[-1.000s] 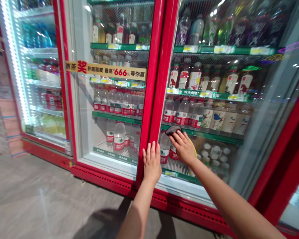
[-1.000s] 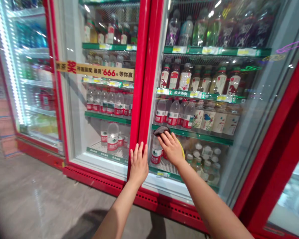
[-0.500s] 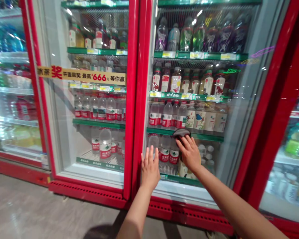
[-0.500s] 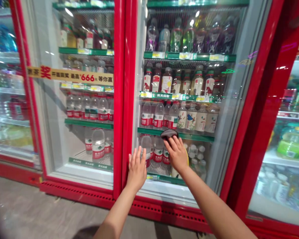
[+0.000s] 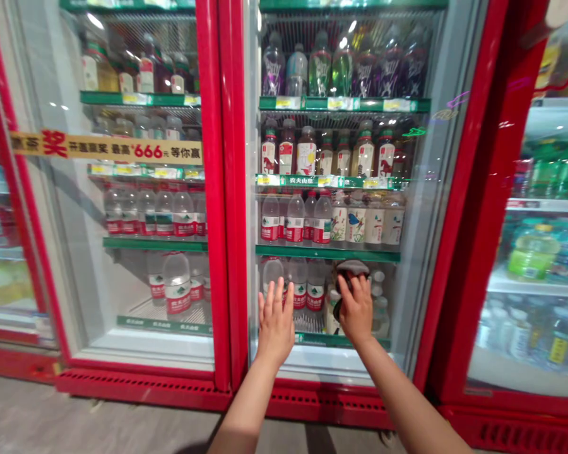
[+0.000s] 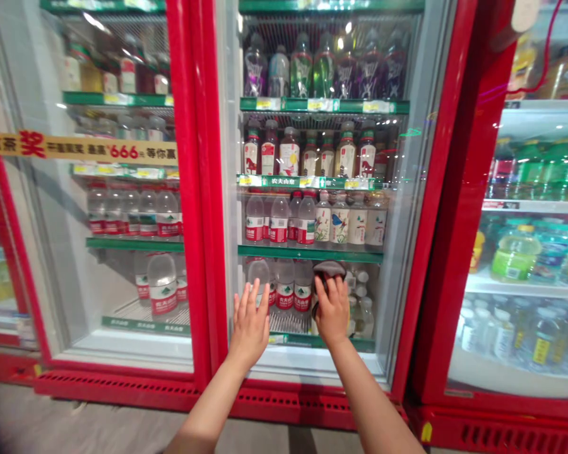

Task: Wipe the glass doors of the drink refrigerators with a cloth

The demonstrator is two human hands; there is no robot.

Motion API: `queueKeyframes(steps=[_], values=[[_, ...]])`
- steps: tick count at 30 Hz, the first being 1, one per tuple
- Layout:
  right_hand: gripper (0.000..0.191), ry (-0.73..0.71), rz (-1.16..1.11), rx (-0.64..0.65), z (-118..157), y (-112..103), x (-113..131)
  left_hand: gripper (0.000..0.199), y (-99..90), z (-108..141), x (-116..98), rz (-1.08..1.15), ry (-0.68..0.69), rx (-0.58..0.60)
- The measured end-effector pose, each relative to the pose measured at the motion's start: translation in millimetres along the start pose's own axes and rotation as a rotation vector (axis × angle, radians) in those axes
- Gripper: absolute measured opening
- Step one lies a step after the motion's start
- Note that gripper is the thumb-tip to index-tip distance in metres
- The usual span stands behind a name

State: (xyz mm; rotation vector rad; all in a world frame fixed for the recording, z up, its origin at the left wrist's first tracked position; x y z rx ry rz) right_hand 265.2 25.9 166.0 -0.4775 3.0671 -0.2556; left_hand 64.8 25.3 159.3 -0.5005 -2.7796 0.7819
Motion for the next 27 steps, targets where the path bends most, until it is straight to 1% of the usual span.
queueKeyframes(steps=[2, 3, 4, 5, 7, 9, 10, 11, 13, 15, 16, 17, 18, 20, 22, 23, 25, 27], values=[[0.073, -0.110, -0.030, 0.107, 5.4, 6.3, 10.2, 0.083, 3.7, -3.3, -8.8, 0.008, 0.020, 0.013], [0.072, -0.145, -0.035, 0.154, 1.8, 7.5, 10.2, 0.083, 5.9, -5.2, -13.8, 0.013, 0.030, 0.020], [0.072, -0.145, -0.035, 0.177, -4.7, 5.8, 4.5, 0.084, 8.2, -7.3, -19.1, 0.019, 0.043, 0.029], [0.073, -0.109, -0.029, 0.167, -12.0, 0.9, -6.8, 0.084, 10.6, -9.3, -24.5, 0.026, 0.058, 0.039], [0.075, 0.018, -0.012, 0.079, -18.5, -15.3, -38.3, 0.083, 15.1, -12.9, -35.3, 0.039, 0.086, 0.055], [0.077, 0.097, 0.001, -0.006, -6.7, -30.0, -63.8, 0.083, 19.0, -15.6, -44.6, 0.050, 0.097, 0.061], [0.078, 0.097, 0.009, -0.014, 3.8, -33.4, -70.4, 0.083, 21.1, -16.5, -49.1, 0.055, 0.099, 0.063], [0.077, 0.072, 0.019, 0.003, 14.4, -34.2, -72.9, 0.084, 23.5, -17.1, -53.7, 0.059, 0.101, 0.066], [0.075, -0.030, 0.036, 0.087, 28.5, -30.3, -69.3, 0.085, 29.2, -17.6, -64.0, 0.064, 0.113, 0.076], [0.071, -0.135, 0.041, 0.188, 26.5, -25.9, -65.5, 0.086, 35.4, -17.6, -74.7, 0.068, 0.130, 0.090], [0.070, -0.155, 0.046, 0.217, 19.8, -26.3, -68.1, 0.087, 38.2, -17.7, -79.8, 0.071, 0.138, 0.096], [0.069, -0.140, 0.057, 0.224, 11.1, -29.0, -74.9, 0.088, 40.7, -17.9, -84.5, 0.076, 0.144, 0.102], [0.069, -0.096, 0.074, 0.210, 3.1, -33.7, -85.4, 0.088, 42.8, -18.2, -88.6, 0.081, 0.150, 0.107], [0.071, 0.024, 0.114, 0.141, -1.6, -46.6, -110.4, 0.089, 46.3, -19.1, -95.3, 0.096, 0.158, 0.110], [0.073, 0.087, 0.143, 0.082, 12.8, -57.1, -128.0, 0.090, 49.4, -19.9, -100.1, 0.114, 0.161, 0.100], [0.073, 0.079, 0.155, 0.075, 23.7, -59.4, -132.2, 0.090, 51.2, -20.1, -102.2, 0.126, 0.163, 0.092], [0.071, 0.011, 0.177, 0.105, 41.5, -59.1, -134.6, 0.091, 55.2, -19.9, -106.7, 0.153, 0.174, 0.073], [0.068, -0.052, 0.200, 0.164, 43.5, -56.0, -138.2, 0.092, 58.7, -19.3, -111.4, 0.181, 0.188, 0.059]])
Point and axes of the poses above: each hand's wrist, its own z-axis away from the middle knuckle, its own y-axis out of the palm, x = y × z, the point moved 8 cm from there along -z, towards the middle knuckle, and after that the axes turned 1 degree about -x, right-handed, at the moved point
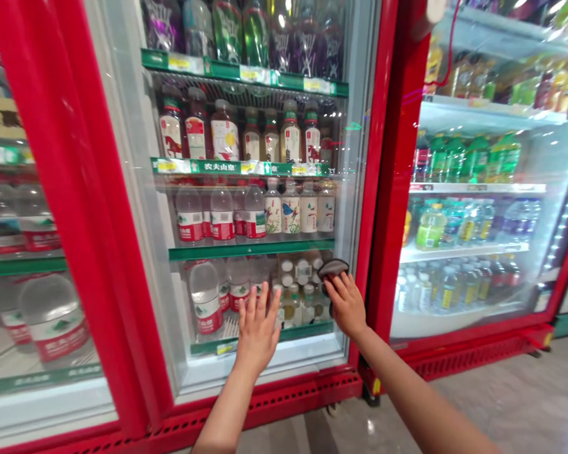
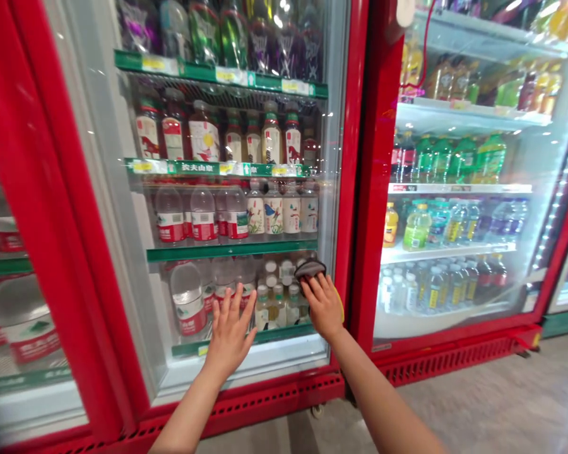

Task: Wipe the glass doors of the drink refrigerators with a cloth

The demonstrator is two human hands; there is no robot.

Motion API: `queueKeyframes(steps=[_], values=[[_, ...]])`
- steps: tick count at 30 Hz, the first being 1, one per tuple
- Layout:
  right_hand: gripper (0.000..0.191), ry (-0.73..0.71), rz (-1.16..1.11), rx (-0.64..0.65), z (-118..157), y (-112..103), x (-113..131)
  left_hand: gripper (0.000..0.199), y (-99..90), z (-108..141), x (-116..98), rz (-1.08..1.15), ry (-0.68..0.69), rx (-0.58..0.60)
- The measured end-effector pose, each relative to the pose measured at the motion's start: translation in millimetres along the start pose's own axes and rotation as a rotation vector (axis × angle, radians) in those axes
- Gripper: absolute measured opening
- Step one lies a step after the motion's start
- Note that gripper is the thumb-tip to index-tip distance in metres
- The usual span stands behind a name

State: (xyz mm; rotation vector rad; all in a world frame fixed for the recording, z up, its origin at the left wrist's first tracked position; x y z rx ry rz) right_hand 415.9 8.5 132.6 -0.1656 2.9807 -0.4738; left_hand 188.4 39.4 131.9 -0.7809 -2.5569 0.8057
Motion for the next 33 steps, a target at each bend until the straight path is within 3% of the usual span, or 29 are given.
queueKeyframes(steps=[2, 5, 7, 10, 12, 18, 20, 24, 26, 28, 31, 33], values=[[0.067, 0.040, 0.025, 0.001, -12.6, -2.1, -14.4, 0.093, 4.1, -0.6, -4.3, 0.025, 0.017, 0.012], [0.069, 0.242, 0.032, -0.143, -18.9, -13.4, -44.7, 0.093, 8.0, -1.4, -8.7, 0.050, 0.028, 0.050], [0.071, 0.321, 0.023, -0.207, 2.9, -12.5, -51.7, 0.094, 9.4, -1.5, -9.4, 0.056, 0.024, 0.061], [0.073, 0.291, 0.028, -0.144, 46.4, 2.7, -43.1, 0.094, 14.1, -0.2, -10.0, 0.057, 0.035, 0.076], [0.074, 0.274, 0.011, -0.120, 54.6, 6.8, -42.5, 0.095, 17.1, 0.7, -10.1, 0.051, 0.043, 0.079], [0.072, 0.434, -0.099, -0.237, -9.7, -10.8, -76.5, 0.097, 15.4, 0.5, -8.5, 0.046, 0.046, 0.065], [0.071, 0.462, -0.094, -0.258, -1.6, -9.8, -71.8, 0.096, 13.5, 0.7, -7.1, 0.049, 0.048, 0.060], [0.068, 0.496, -0.090, -0.219, 39.6, 2.0, -57.3, 0.095, 11.2, 1.3, -4.4, 0.058, 0.055, 0.042], [0.066, 0.540, -0.127, -0.230, 34.0, 0.0, -65.2, 0.095, 10.1, 1.1, -3.5, 0.062, 0.062, 0.030], [0.064, 0.590, -0.160, -0.271, 8.3, -9.4, -79.3, 0.094, 8.4, 0.6, -2.6, 0.061, 0.072, 0.020], [0.063, 0.496, -0.142, -0.240, -32.3, -19.2, -79.5, 0.094, 5.2, 0.0, 0.2, 0.048, 0.084, 0.009], [0.066, 0.345, -0.090, -0.170, -33.8, -15.7, -62.4, 0.095, 2.8, -0.4, 3.5, 0.040, 0.081, 0.000]])
Point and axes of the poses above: each hand's wrist, its own z-axis away from the middle knuckle, its own y-axis out of the palm, x = y × z, the point moved 8 cm from there along -z, towards the middle knuckle, and after that the axes turned 1 degree about -x, right-handed, at the moved point
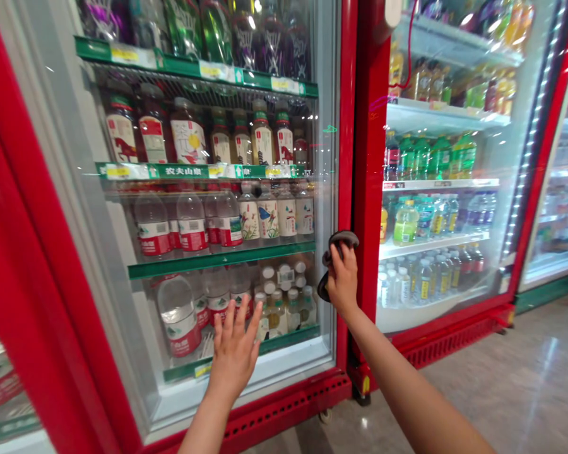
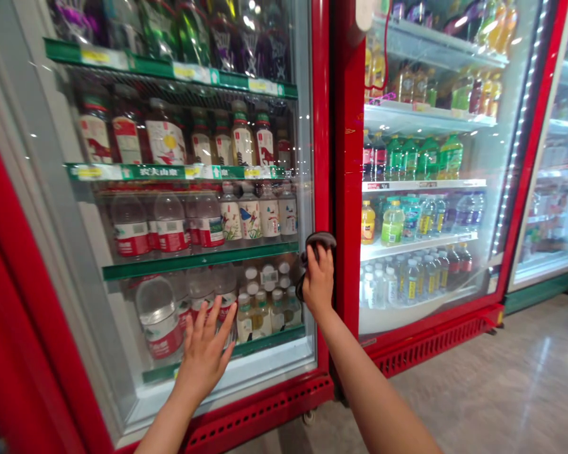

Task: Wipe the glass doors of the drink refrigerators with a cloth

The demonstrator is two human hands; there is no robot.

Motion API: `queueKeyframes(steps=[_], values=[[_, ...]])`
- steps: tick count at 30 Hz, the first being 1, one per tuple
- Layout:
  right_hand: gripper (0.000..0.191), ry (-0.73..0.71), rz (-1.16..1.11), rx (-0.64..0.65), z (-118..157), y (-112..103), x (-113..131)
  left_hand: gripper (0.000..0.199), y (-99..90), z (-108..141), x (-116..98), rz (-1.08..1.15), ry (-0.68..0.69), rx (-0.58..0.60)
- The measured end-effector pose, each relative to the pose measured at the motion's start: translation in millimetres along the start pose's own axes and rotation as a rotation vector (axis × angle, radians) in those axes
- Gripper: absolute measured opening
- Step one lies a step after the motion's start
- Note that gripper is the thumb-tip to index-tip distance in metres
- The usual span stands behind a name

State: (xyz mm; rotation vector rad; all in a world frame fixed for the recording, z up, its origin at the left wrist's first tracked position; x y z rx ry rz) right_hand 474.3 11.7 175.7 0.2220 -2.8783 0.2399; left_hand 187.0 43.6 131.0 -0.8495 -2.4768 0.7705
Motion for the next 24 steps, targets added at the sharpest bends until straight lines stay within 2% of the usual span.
queueKeyframes(steps=[3, 5, 8, 11, 13, 16, 18, 19, 22, 24], values=[[0.071, -0.228, 0.063, 0.065, 39.0, 8.2, 14.8, 0.095, -3.9, -0.6, 4.5, -0.003, -0.007, -0.012], [0.071, -0.241, 0.077, 0.045, 51.2, 8.4, 12.2, 0.094, -6.4, -1.6, 6.5, 0.001, -0.012, -0.019], [0.073, -0.084, 0.053, -0.025, 25.2, 5.7, 9.8, 0.092, -10.8, -3.3, 9.3, 0.000, -0.030, -0.042], [0.073, 0.031, 0.028, -0.048, -13.0, 10.0, 34.1, 0.093, -15.2, -3.2, 12.8, -0.011, -0.046, -0.070], [0.071, 0.012, 0.039, 0.003, -19.8, 17.7, 58.7, 0.095, -17.8, -1.6, 16.1, -0.018, -0.051, -0.076], [0.067, -0.177, 0.066, 0.123, 2.6, 27.1, 82.3, 0.094, -21.5, 1.9, 22.7, -0.024, -0.052, -0.072], [0.066, -0.268, 0.079, 0.137, 19.7, 23.5, 73.8, 0.093, -24.1, 3.9, 27.9, -0.027, -0.057, -0.068], [0.066, -0.257, 0.082, 0.106, 22.0, 17.9, 61.7, 0.092, -25.6, 4.6, 30.8, -0.031, -0.063, -0.068], [0.065, -0.007, 0.046, -0.101, 3.3, -4.9, 16.2, 0.092, -30.3, 5.5, 39.3, -0.048, -0.092, -0.072], [0.065, 0.155, -0.005, -0.204, -14.8, -9.3, 6.9, 0.091, -32.0, 6.0, 43.9, -0.057, -0.108, -0.059]])
Point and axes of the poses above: each hand's wrist, its own z-axis away from the middle knuckle, its own y-axis out of the palm, x = y × z, the point moved 8 cm from there along -z, towards the middle knuckle, and after that the axes turned 1 degree about -x, right-handed, at the moved point
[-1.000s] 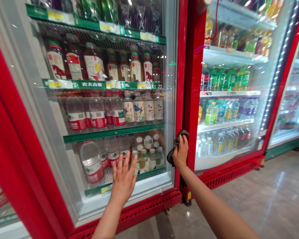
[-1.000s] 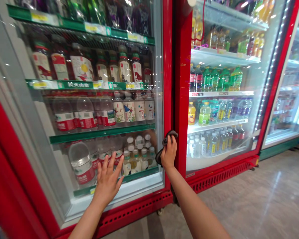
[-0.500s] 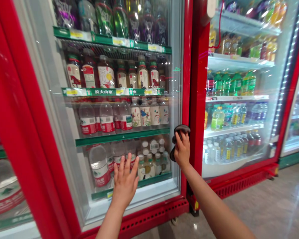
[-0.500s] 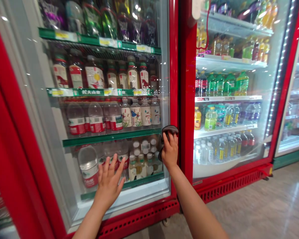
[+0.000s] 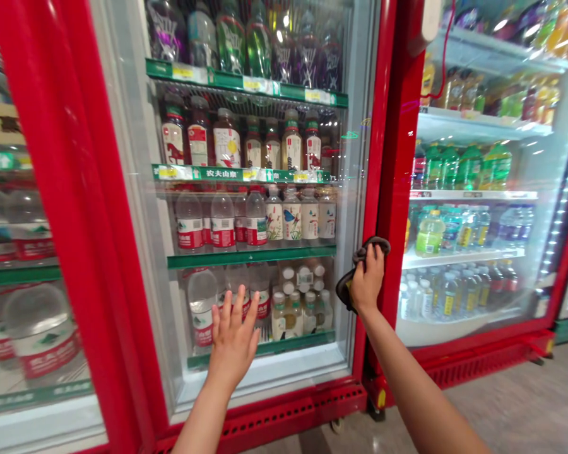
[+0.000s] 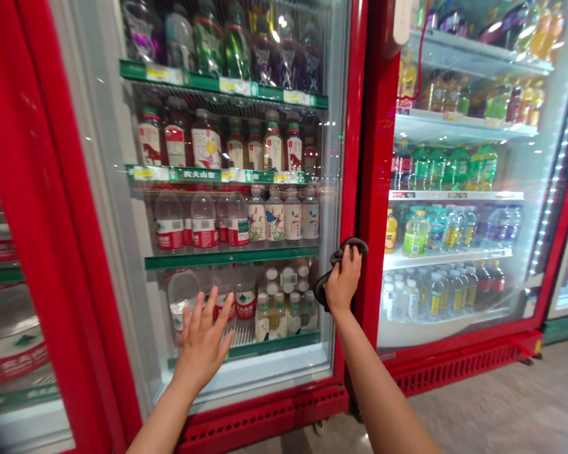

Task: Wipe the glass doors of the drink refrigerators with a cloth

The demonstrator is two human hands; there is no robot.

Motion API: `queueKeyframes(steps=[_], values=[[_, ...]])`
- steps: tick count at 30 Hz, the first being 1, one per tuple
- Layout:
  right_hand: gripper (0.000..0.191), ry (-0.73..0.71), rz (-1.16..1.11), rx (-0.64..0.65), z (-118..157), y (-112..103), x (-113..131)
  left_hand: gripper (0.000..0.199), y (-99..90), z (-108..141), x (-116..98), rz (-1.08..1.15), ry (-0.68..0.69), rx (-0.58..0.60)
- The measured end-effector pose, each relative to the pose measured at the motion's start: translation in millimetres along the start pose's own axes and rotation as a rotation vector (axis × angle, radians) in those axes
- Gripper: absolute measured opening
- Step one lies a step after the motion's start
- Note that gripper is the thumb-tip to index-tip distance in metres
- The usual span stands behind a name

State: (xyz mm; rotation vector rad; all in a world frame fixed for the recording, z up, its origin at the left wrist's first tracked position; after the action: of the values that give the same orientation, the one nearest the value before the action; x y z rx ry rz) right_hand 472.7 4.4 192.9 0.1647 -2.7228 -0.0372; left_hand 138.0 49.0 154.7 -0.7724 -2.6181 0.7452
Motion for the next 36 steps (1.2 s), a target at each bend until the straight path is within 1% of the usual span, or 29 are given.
queueKeyframes(steps=[1, 2, 4, 6, 7, 8, 9, 10, 11, 12, 13, 14, 15, 16, 17, 18, 19, 21, 22, 23, 25, 26, 28, 29, 30, 32, 33, 34, 36], values=[[0.066, 0.026, -0.017, 0.002, -5.0, 5.4, 8.2, 0.091, -0.6, 0.2, 2.2, -0.003, -0.007, 0.004], [0.067, 0.006, -0.025, 0.039, -5.7, 13.5, 22.8, 0.091, -1.1, 0.7, 4.1, -0.008, -0.013, 0.006], [0.068, -0.120, -0.011, 0.164, 8.0, 30.2, 58.8, 0.090, -1.6, 2.5, 7.2, -0.023, -0.023, 0.005], [0.065, -0.305, 0.002, 0.272, 36.5, 38.3, 86.0, 0.089, -1.2, 5.0, 9.2, -0.043, -0.029, 0.009], [0.063, -0.408, -0.004, 0.306, 52.3, 37.9, 92.6, 0.089, -0.3, 6.3, 9.8, -0.053, -0.031, 0.021], [0.061, -0.500, -0.018, 0.325, 66.1, 34.9, 93.4, 0.090, 0.7, 7.5, 10.4, -0.062, -0.034, 0.036], [0.061, -0.570, -0.037, 0.330, 76.0, 30.2, 89.4, 0.091, 1.4, 8.6, 11.2, -0.071, -0.041, 0.052], [0.062, -0.603, -0.053, 0.325, 80.3, 25.1, 81.5, 0.091, 1.6, 9.5, 12.2, -0.079, -0.051, 0.066], [0.063, -0.576, -0.057, 0.305, 77.3, 20.7, 70.7, 0.091, 1.2, 10.2, 13.8, -0.089, -0.066, 0.077], [0.065, -0.508, -0.054, 0.276, 68.9, 17.7, 60.4, 0.090, 0.0, 10.7, 16.0, -0.099, -0.085, 0.085], [0.066, -0.409, -0.047, 0.238, 57.1, 16.0, 52.8, 0.089, -2.0, 11.1, 18.6, -0.110, -0.104, 0.089], [0.067, -0.302, -0.041, 0.201, 45.0, 16.2, 50.2, 0.088, -4.6, 11.6, 21.6, -0.120, -0.123, 0.090], [0.069, -0.214, -0.039, 0.175, 35.2, 18.7, 54.8, 0.088, -7.4, 12.3, 24.7, -0.129, -0.139, 0.094], [0.070, -0.159, -0.039, 0.167, 29.1, 23.4, 66.6, 0.088, -10.0, 13.2, 27.8, -0.134, -0.148, 0.102], [0.070, -0.144, -0.042, 0.179, 27.6, 30.0, 84.2, 0.089, -12.6, 14.5, 30.7, -0.137, -0.152, 0.110], [0.069, -0.171, -0.045, 0.212, 31.1, 37.6, 105.6, 0.090, -15.1, 16.1, 33.5, -0.137, -0.151, 0.118], [0.068, -0.231, -0.050, 0.258, 39.5, 44.8, 127.5, 0.090, -17.5, 18.0, 36.2, -0.136, -0.148, 0.127], [0.061, -0.391, -0.067, 0.345, 66.5, 53.3, 160.9, 0.091, -21.7, 22.8, 41.9, -0.139, -0.143, 0.143], [0.057, -0.472, -0.081, 0.376, 81.7, 53.7, 169.2, 0.092, -23.8, 25.4, 45.1, -0.144, -0.144, 0.148], [0.054, -0.547, -0.097, 0.399, 95.6, 51.9, 171.9, 0.092, -25.7, 28.2, 48.5, -0.150, -0.149, 0.152], [0.052, -0.634, -0.124, 0.409, 111.2, 45.5, 163.9, 0.092, -29.3, 33.9, 56.2, -0.161, -0.163, 0.157], [0.053, -0.619, -0.127, 0.384, 109.5, 42.3, 155.7, 0.092, -30.8, 36.9, 60.2, -0.162, -0.170, 0.159], [0.056, -0.498, -0.124, 0.288, 90.7, 38.9, 142.8, 0.092, -33.5, 43.0, 68.3, -0.153, -0.181, 0.159], [0.058, -0.429, -0.123, 0.238, 78.6, 40.0, 143.0, 0.093, -34.8, 46.0, 72.4, -0.144, -0.186, 0.157], [0.060, -0.377, -0.124, 0.201, 67.9, 43.2, 149.5, 0.094, -36.0, 49.1, 76.4, -0.135, -0.192, 0.153], [0.061, -0.350, -0.123, 0.188, 57.2, 55.2, 179.9, 0.095, -38.2, 55.0, 83.1, -0.116, -0.203, 0.146], [0.061, -0.363, -0.114, 0.207, 58.4, 62.0, 199.1, 0.095, -38.9, 57.5, 85.4, -0.107, -0.206, 0.144], [0.061, -0.395, -0.102, 0.241, 64.4, 68.2, 218.2, 0.094, -39.4, 59.7, 87.1, -0.098, -0.208, 0.143], [0.059, -0.529, -0.078, 0.345, 87.8, 76.2, 249.5, 0.092, -40.0, 62.9, 88.6, -0.083, -0.207, 0.144]])
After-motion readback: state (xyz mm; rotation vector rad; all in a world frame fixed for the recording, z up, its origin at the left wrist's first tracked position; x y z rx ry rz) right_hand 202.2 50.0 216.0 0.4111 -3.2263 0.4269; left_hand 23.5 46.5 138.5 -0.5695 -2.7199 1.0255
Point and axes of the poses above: each hand's wrist, its own z-axis away from the middle knuckle, its own y-axis out of the palm, x = y × z, the point moved 8 cm from there along -z, towards the middle knuckle, and after that the axes turned 1 degree about -x, right-handed, at the moved point
